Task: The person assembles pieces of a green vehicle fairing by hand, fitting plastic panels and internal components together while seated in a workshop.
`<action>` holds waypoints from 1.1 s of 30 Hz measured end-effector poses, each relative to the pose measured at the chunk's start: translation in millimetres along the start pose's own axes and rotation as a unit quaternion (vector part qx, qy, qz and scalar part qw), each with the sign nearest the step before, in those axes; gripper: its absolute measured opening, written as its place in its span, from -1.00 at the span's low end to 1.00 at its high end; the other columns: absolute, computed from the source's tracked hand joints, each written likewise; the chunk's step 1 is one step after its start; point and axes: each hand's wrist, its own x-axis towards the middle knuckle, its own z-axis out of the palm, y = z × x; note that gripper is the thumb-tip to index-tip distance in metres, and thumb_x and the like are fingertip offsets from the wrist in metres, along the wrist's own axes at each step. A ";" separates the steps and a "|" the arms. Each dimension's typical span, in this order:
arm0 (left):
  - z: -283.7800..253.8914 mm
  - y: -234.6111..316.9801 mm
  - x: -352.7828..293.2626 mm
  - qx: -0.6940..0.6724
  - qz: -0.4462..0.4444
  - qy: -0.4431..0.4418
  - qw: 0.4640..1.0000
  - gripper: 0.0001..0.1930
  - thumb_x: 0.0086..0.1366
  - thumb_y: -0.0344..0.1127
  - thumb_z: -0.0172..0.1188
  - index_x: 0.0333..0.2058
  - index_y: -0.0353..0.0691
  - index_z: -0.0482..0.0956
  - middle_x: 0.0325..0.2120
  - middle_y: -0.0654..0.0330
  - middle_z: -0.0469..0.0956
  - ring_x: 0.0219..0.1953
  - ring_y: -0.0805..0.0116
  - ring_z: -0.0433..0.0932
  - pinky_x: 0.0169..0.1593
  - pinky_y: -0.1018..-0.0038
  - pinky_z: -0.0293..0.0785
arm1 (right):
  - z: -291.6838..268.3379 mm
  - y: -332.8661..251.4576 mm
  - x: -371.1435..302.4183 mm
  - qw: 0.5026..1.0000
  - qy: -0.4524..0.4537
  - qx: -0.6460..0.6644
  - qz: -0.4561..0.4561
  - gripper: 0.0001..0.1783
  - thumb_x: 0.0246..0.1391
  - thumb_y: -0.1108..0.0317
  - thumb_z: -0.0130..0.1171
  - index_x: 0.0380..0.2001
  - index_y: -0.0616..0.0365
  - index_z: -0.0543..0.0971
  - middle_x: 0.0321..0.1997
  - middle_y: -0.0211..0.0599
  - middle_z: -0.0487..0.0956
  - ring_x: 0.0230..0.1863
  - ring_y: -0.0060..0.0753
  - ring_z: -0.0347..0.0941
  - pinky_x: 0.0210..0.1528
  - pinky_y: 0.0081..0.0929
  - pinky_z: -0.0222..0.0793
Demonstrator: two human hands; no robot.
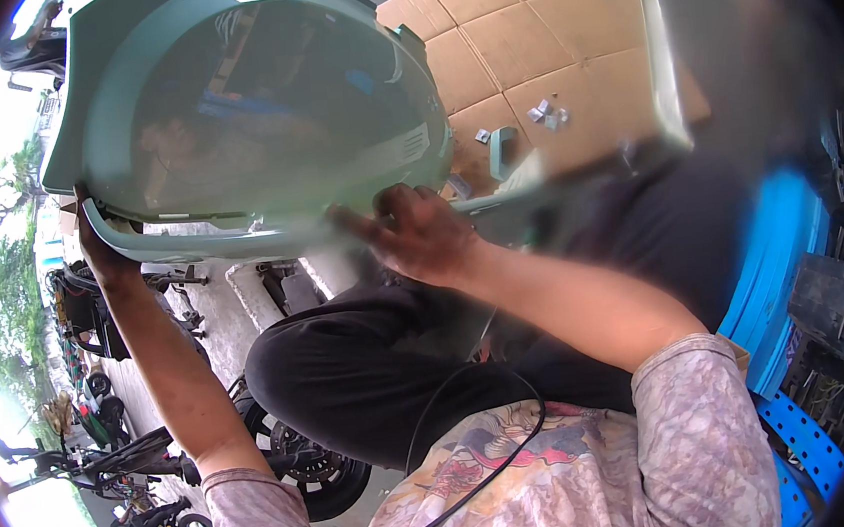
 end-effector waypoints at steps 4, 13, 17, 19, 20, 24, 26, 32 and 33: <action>1.5 -1.1 4.1 -0.056 -0.060 0.059 0.995 -0.58 0.33 -0.05 0.01 0.01 -0.22 0.41 -0.19 0.24 0.51 -0.18 0.44 0.51 -0.23 0.49 0.50 | -2.5 -0.6 -8.6 0.997 -0.043 0.064 0.014 -0.01 -0.42 0.25 0.44 0.20 -0.11 0.23 -0.29 -0.25 0.30 -0.35 -0.29 0.33 -0.33 -0.31 0.45; -48.6 -20.7 22.8 0.037 -0.025 0.121 0.992 -0.57 0.34 -0.03 -0.03 0.02 -0.23 0.40 -0.10 0.16 0.48 -0.08 0.33 0.46 -0.02 0.43 0.39 | 3.1 -10.4 -18.1 0.970 -0.056 0.226 0.069 0.08 -0.43 0.19 0.44 0.24 -0.17 0.09 -0.26 -0.08 0.32 -0.41 -0.12 0.40 -0.43 -0.23 0.45; 5.7 -1.4 4.2 -0.146 -0.077 0.142 0.976 -0.58 0.34 -0.16 -0.01 0.07 -0.30 0.31 -0.05 0.07 0.45 0.01 0.22 0.43 0.07 0.32 0.37 | 3.9 -6.5 -15.5 0.974 -0.021 0.223 0.036 0.08 -0.46 0.22 0.45 0.23 -0.13 0.12 -0.27 -0.08 0.34 -0.42 -0.13 0.39 -0.39 -0.23 0.42; -40.6 -29.5 6.7 0.290 0.203 -0.010 0.935 -0.53 0.26 -0.29 0.10 0.09 -0.35 0.27 -0.06 0.05 0.47 -0.01 0.23 0.45 0.07 0.38 0.36 | 2.8 -9.5 -9.0 0.979 -0.015 0.205 0.005 0.06 -0.47 0.23 0.46 0.22 -0.11 0.16 -0.27 -0.09 0.36 -0.37 -0.12 0.38 -0.31 -0.23 0.40; -6.5 -15.8 -6.6 0.525 0.233 0.074 0.816 -0.47 0.18 -0.39 0.17 0.11 -0.37 0.24 -0.07 0.05 0.49 -0.05 0.25 0.47 0.07 0.45 0.36 | 0.9 -6.0 -7.4 0.982 -0.013 0.187 -0.004 0.05 -0.47 0.24 0.46 0.21 -0.10 0.17 -0.28 -0.10 0.37 -0.35 -0.12 0.37 -0.28 -0.23 0.39; 12.0 -4.2 -12.1 0.511 0.204 0.053 0.834 -0.48 0.21 -0.28 0.16 0.10 -0.35 0.27 -0.06 0.11 0.50 -0.04 0.22 0.48 0.05 0.44 0.38 | -1.9 -8.9 6.3 0.982 0.000 0.187 0.002 0.06 -0.48 0.25 0.46 0.22 -0.08 0.19 -0.26 -0.12 0.38 -0.26 -0.12 0.34 -0.16 -0.21 0.34; 12.8 -3.3 -6.6 0.013 0.050 0.011 0.999 -0.52 0.26 -0.19 0.11 0.09 -0.29 0.30 -0.06 0.12 0.49 -0.04 0.24 0.48 0.03 0.41 0.40 | 0.4 -12.9 13.3 0.980 0.010 0.200 0.018 0.08 -0.49 0.24 0.47 0.23 -0.06 0.18 -0.25 -0.13 0.38 -0.22 -0.11 0.32 -0.12 -0.20 0.32; 43.8 3.1 -9.4 -0.186 -0.009 0.064 0.980 -0.53 0.35 -0.06 -0.05 0.11 -0.23 0.27 0.02 0.17 0.37 0.05 0.33 0.35 0.12 0.41 0.28 | 8.2 -18.4 19.1 0.973 0.010 0.223 0.050 0.13 -0.50 0.21 0.48 0.24 0.02 0.14 -0.21 -0.13 0.37 -0.20 -0.09 0.30 -0.05 -0.18 0.28; 42.9 4.9 -8.4 -0.196 -0.016 0.074 0.978 -0.54 0.36 -0.06 -0.06 0.10 -0.23 0.28 0.01 0.17 0.37 0.04 0.33 0.35 0.12 0.42 0.27 | 9.2 -18.0 18.1 0.975 0.000 0.218 0.052 0.11 -0.48 0.22 0.47 0.24 0.02 0.14 -0.21 -0.12 0.36 -0.19 -0.09 0.29 -0.05 -0.18 0.28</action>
